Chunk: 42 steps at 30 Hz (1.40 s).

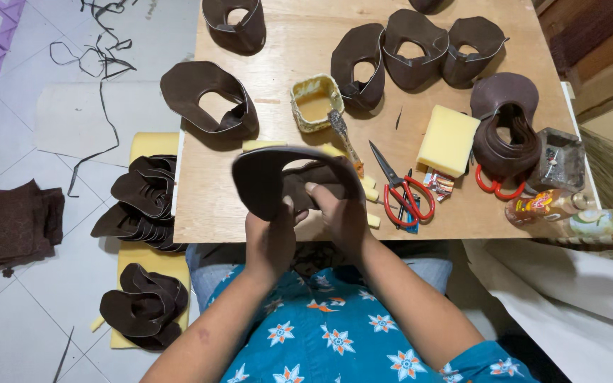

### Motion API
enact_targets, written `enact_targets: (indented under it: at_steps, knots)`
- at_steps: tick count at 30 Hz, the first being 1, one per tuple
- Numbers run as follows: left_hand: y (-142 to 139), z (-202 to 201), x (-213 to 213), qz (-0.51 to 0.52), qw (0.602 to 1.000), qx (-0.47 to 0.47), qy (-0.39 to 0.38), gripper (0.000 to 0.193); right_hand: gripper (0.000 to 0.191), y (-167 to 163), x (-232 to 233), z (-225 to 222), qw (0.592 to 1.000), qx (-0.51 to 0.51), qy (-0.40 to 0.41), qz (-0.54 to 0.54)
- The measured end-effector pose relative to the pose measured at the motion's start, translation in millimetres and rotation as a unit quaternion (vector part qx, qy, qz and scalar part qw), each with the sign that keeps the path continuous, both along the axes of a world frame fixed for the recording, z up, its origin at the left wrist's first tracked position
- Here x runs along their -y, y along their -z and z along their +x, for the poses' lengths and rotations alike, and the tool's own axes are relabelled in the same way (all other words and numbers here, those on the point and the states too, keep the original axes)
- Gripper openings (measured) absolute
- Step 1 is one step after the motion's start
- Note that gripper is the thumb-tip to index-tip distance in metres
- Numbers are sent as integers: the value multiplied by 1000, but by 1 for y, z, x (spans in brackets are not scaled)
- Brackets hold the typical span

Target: The person assembles brown shoe parts by inserting foam pieces into the openings, pressing them into place, and trimming excess material with scissors. They repeat this process for multiple parts, occasionally using a brush to apply adhesive.

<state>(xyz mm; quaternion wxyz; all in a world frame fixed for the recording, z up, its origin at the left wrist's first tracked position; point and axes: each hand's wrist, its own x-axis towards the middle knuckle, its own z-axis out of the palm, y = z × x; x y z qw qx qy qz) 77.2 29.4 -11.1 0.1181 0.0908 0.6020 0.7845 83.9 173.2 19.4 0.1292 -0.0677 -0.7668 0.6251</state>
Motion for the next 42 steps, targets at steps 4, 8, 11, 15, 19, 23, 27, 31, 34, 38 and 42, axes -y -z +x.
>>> enact_targets:
  at_steps: [4,8,11,15,19,23,27,31,34,38,42]
  knots:
    - [7,-4,6,-15,999,-27,-15,34,31,14,-5,-6,996,31,-9,-78]
    - [7,-4,11,-81,994,-71,-12,30,37,31,-13,-4,1000,18,5,10]
    - [5,-7,8,-125,990,-63,-13,29,33,46,-19,-9,998,52,10,45]
    - [0,-15,15,-171,946,233,148,34,29,64,-35,-18,981,183,39,-46]
    - [-8,-5,24,-148,855,219,445,39,23,77,-59,-26,977,197,9,-77]
    - [-7,7,10,90,914,283,276,43,31,89,-58,-24,988,146,-36,-17]
    - [2,2,-1,100,942,316,47,53,28,89,-47,-16,976,200,-22,87]
    - [15,-15,-5,-31,954,297,15,52,29,79,-37,-11,971,172,-42,160]
    - [27,-31,-7,-16,948,318,5,42,30,74,-31,-9,961,257,-61,78]
    - [45,-36,-4,-52,951,305,-5,30,31,68,-31,-7,965,29,-133,226]
    - [67,-36,-7,-31,969,245,-30,19,37,65,-30,-4,964,198,-113,136]
